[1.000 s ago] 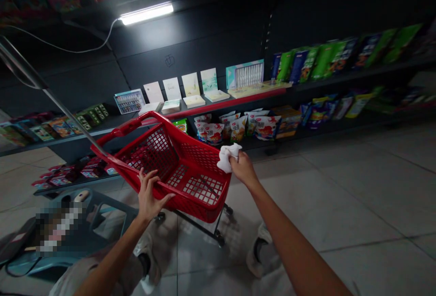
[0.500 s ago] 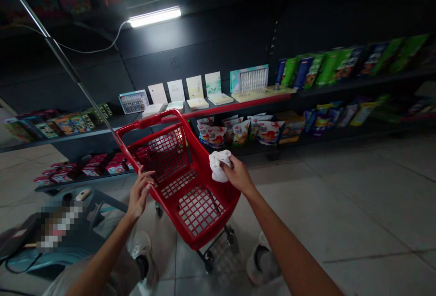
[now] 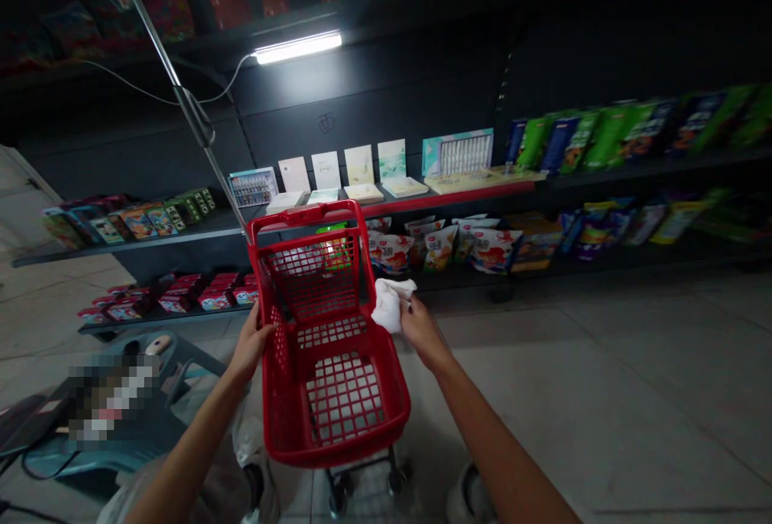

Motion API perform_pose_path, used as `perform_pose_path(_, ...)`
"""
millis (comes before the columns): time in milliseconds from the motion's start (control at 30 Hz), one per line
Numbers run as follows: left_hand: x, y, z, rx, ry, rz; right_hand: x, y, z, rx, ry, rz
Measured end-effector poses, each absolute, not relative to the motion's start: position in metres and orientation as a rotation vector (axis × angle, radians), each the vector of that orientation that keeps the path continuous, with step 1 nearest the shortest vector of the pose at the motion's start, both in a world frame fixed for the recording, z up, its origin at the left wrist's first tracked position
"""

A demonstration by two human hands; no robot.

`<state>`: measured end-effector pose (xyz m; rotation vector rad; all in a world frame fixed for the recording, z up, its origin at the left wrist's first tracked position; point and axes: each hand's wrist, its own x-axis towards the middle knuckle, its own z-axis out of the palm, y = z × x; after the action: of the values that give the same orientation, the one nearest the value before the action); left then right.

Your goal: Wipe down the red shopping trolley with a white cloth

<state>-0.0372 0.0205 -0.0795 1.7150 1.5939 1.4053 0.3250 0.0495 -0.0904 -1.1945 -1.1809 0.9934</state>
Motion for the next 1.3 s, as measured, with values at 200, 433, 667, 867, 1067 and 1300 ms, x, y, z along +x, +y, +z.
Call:
perform_pose_path(200, -0.047, 0.031, -0.061, 1.506, 1.493, 1.367, 0.315, 0.057, -0.1, -1.124, -1.045, 0.997)
perform_pose_path(433, -0.053, 0.037, -0.057, 1.626, 1.631, 1.318, 0.33, 0.086, -0.102, -1.146, -0.745, 0.645)
perform_pose_path(667, -0.063, 0.041, -0.058, 1.701, 1.909, 1.126, 0.273, 0.051, -0.091, -1.163, -1.242, 0.797)
perform_pose_path(867, -0.064, 0.041, -0.063, 1.721, 1.871, 1.179, 0.275, 0.021, -0.05, -1.122, -1.486, 0.304)
perform_pose_path(1067, -0.059, 0.032, -0.059, 1.633, 1.898, 1.091, 0.207, 0.065, -0.008, -0.925, -1.589, 0.599)
perform_pose_path(1300, -0.047, 0.026, -0.054, 1.634, 1.826, 1.114, 0.064, 0.142, -0.032, -1.101, -1.382, 1.061)
